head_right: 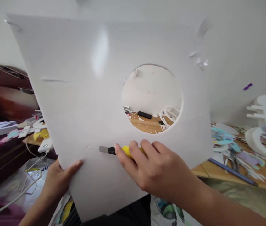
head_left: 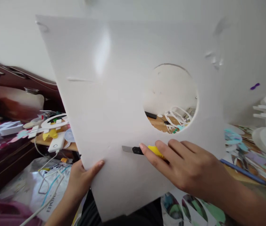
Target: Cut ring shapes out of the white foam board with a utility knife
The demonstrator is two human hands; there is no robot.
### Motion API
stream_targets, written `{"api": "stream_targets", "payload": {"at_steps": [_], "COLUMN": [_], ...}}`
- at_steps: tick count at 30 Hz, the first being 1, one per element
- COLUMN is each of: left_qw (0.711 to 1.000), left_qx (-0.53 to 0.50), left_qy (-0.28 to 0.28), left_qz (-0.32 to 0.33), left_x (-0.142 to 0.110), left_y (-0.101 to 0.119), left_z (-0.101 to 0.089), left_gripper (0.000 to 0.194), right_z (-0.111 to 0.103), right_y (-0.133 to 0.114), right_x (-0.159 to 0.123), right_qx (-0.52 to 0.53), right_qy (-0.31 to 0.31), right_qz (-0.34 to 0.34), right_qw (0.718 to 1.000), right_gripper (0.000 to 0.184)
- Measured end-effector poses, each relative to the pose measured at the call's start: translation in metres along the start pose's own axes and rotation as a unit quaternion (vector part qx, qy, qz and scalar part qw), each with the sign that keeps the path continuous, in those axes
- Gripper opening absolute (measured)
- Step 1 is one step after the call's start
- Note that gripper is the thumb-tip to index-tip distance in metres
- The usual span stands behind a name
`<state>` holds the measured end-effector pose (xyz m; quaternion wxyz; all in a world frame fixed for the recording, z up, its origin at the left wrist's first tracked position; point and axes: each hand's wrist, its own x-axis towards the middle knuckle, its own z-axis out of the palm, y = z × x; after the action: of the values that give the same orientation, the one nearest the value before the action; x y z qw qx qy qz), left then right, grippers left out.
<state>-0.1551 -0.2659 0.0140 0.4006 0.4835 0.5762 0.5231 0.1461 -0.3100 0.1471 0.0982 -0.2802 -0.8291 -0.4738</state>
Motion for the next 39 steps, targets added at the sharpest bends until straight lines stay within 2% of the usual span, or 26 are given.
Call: {"api": "stream_targets", "payload": {"at_steps": [6, 12, 18, 21, 25, 29, 34, 39], "left_qw": [0.999, 0.991, 0.983, 0.975, 0.961, 0.957, 0.965, 0.954], "left_qx": [0.047, 0.096, 0.127, 0.136, 0.158, 0.157, 0.146, 0.182], "left_qy": [-0.013, 0.014, 0.029, 0.031, -0.017, -0.061, -0.08, -0.054], "left_qz": [0.022, 0.092, 0.132, 0.172, 0.227, 0.237, 0.201, 0.23], "left_x": [-0.016, -0.024, -0.032, -0.035, -0.036, -0.036, -0.037, -0.032], "left_y": [0.018, 0.024, 0.03, 0.033, 0.038, 0.042, 0.04, 0.036], "left_z": [-0.005, -0.01, -0.013, -0.014, -0.014, -0.013, -0.016, -0.021], "left_gripper": [0.052, 0.043, 0.034, 0.029, 0.019, 0.011, 0.014, 0.019], "right_z": [-0.007, -0.021, -0.034, -0.039, -0.044, -0.045, -0.04, -0.044], "right_y": [0.005, 0.011, 0.016, 0.018, 0.027, 0.035, 0.035, 0.028], "right_x": [0.012, 0.014, 0.019, 0.02, 0.02, 0.021, 0.017, 0.014], "right_qx": [-0.003, -0.002, -0.007, 0.024, 0.113, 0.188, 0.125, 0.133], "right_qy": [0.051, 0.045, 0.047, 0.041, 0.023, -0.004, -0.015, -0.028], "right_qz": [-0.064, -0.083, -0.099, -0.104, -0.1, -0.085, -0.124, -0.089], "right_qw": [0.997, 0.996, 0.994, 0.993, 0.988, 0.979, 0.984, 0.987], "right_gripper": [0.039, 0.037, 0.033, 0.032, 0.033, 0.034, 0.036, 0.038]}}
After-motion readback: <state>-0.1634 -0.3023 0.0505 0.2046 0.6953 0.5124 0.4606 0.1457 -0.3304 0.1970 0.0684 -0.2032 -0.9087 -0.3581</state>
